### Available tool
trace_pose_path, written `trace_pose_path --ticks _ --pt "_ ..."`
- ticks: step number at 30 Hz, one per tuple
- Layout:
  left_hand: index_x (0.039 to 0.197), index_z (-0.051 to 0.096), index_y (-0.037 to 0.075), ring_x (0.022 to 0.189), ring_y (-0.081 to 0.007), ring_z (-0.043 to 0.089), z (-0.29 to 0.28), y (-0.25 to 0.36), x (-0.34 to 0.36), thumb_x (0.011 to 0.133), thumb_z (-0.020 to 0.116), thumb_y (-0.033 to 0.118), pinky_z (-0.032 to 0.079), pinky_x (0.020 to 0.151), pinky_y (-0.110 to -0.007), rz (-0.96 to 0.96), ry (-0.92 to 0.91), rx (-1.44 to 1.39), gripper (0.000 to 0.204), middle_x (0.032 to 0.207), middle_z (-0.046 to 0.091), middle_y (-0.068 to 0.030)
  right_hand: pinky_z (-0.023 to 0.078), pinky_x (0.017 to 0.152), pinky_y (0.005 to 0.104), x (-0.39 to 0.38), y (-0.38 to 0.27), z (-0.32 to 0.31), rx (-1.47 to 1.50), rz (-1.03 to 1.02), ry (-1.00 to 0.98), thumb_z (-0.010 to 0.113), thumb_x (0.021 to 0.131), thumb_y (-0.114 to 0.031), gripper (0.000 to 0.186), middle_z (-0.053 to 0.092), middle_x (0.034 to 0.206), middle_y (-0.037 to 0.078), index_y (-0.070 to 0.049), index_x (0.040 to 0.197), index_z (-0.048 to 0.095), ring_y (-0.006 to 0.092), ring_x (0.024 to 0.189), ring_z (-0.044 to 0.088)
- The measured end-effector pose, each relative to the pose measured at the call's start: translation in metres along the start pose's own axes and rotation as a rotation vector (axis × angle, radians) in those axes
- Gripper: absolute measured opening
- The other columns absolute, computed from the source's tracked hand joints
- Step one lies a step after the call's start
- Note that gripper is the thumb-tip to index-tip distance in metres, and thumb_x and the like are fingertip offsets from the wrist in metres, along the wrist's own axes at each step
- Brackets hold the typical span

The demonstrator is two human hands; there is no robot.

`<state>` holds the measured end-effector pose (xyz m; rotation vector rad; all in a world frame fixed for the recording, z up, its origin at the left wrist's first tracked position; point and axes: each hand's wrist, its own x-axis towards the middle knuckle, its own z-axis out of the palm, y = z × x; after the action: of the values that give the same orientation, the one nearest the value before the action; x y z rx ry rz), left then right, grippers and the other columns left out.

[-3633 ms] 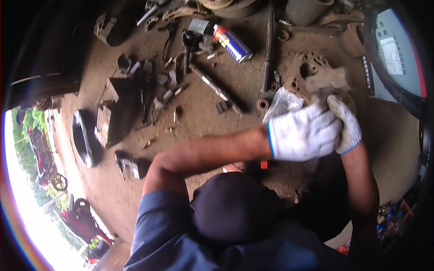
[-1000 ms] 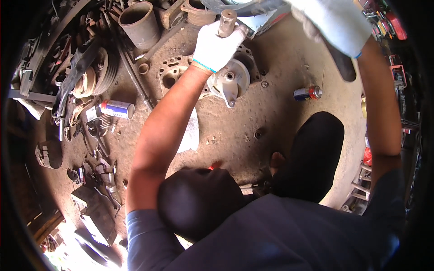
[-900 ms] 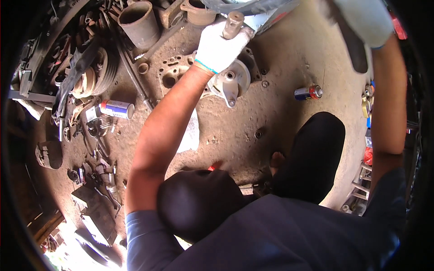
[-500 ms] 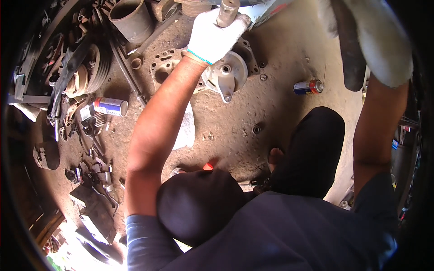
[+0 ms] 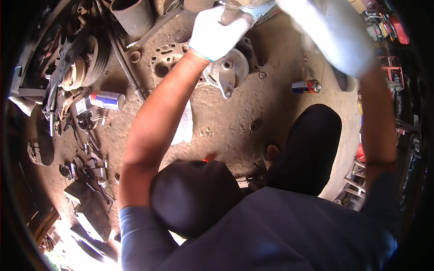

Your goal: The person sprays a mechanical component with a lubricant, uses a hammer to tap a shaft into the component, and luego searches through a box to select specific bolts and nuts.

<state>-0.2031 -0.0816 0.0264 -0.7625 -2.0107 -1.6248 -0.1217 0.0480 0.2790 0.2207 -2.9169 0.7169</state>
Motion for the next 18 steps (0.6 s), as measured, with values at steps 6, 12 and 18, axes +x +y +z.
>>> trace_pose_path --ticks 6,12,18 --pt "0.074 0.065 0.002 0.046 -0.0136 0.061 -0.030 -0.011 -0.015 0.096 0.072 0.028 0.048 0.044 -0.029 -0.336 0.037 -0.105 0.035 0.057 0.063 -0.0064 0.050 0.054 0.0270 -0.012 0.022 0.032 -0.277 -0.038 0.045 0.065 0.100 -0.031 0.029 0.065 0.070 0.003 -0.002 0.096 0.066 0.0110 0.059 0.064" --pt "0.088 0.066 -0.001 0.054 -0.0216 0.061 -0.035 0.012 0.015 0.096 0.070 0.032 0.048 0.053 -0.036 -0.312 0.003 0.069 0.034 0.065 0.064 -0.0119 0.048 0.050 0.0260 -0.035 0.022 0.045 0.006 0.008 0.282 0.065 0.099 -0.025 0.029 0.064 0.064 0.004 -0.003 0.081 0.067 0.0111 0.053 0.062" --pt "0.081 0.072 0.002 0.057 -0.0083 0.059 0.003 -0.015 0.005 0.092 0.076 0.025 0.049 0.056 -0.029 -0.208 0.078 -0.151 0.026 0.060 0.064 -0.0016 0.048 0.049 0.0263 -0.035 0.028 0.043 -0.001 0.029 0.166 0.064 0.099 -0.022 0.032 0.063 0.060 0.004 -0.003 0.073 0.066 0.0105 0.051 0.061"
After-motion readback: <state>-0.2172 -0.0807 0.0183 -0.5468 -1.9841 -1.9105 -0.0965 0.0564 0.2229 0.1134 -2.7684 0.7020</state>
